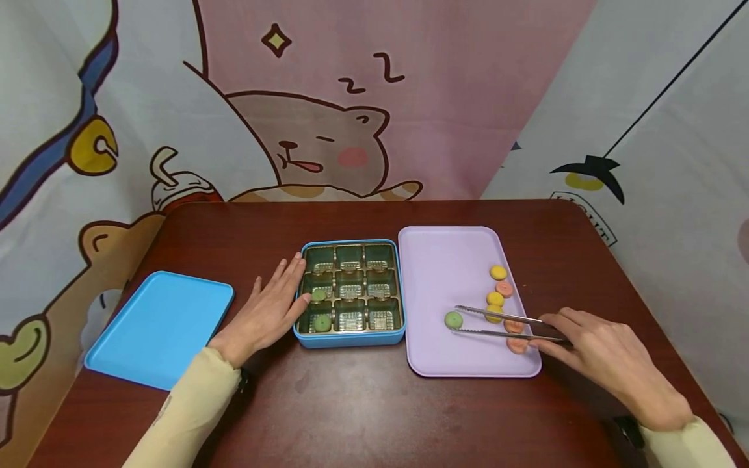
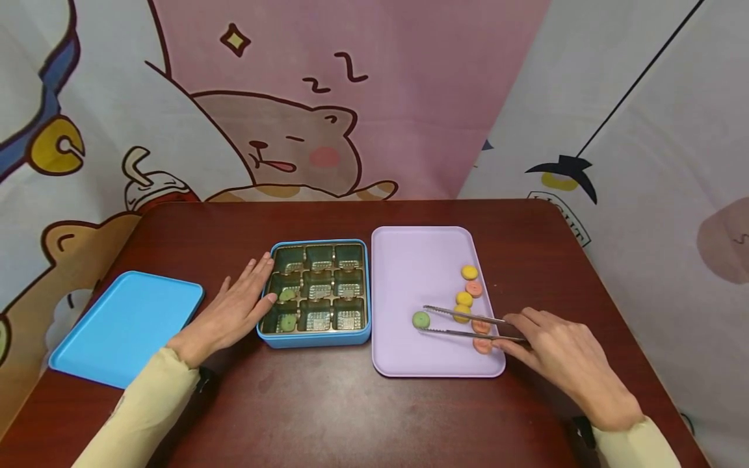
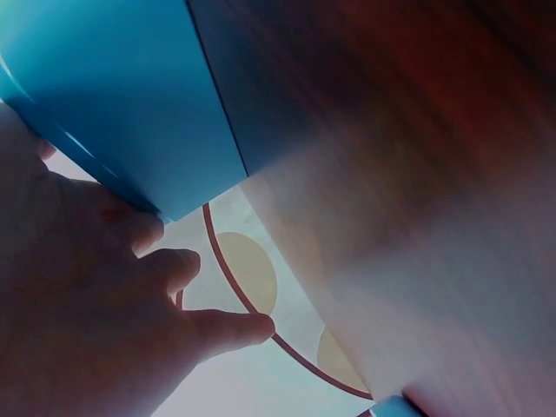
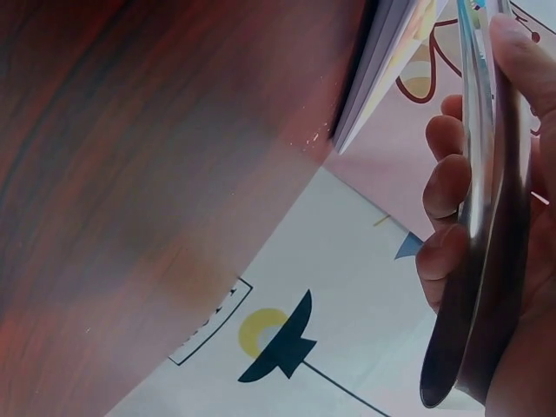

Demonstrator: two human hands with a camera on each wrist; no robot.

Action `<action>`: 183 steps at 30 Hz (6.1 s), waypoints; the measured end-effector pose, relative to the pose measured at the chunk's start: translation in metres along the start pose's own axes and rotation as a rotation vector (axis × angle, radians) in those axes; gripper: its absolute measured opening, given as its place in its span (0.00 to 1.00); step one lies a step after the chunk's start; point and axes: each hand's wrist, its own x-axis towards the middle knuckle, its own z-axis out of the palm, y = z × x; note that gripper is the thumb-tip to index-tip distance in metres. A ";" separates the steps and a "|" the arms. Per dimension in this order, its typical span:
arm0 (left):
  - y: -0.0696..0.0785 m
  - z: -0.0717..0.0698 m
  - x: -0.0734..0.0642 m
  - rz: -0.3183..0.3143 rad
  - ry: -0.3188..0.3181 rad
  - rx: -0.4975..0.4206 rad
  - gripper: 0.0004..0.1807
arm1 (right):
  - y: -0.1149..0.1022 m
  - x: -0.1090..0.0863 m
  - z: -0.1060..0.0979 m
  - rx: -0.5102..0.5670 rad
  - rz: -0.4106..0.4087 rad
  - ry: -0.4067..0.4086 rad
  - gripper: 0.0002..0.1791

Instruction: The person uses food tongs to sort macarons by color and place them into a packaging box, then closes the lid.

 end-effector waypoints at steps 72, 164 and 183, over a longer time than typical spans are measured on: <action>0.001 0.003 -0.006 0.012 0.016 0.018 0.40 | -0.063 0.124 -0.021 0.096 -0.246 0.247 0.41; 0.000 0.005 -0.004 0.033 0.018 0.000 0.36 | -0.140 0.248 -0.019 0.002 -0.277 0.010 0.21; 0.000 0.004 -0.005 0.015 -0.001 -0.008 0.37 | -0.091 0.169 -0.037 0.172 -0.017 0.031 0.30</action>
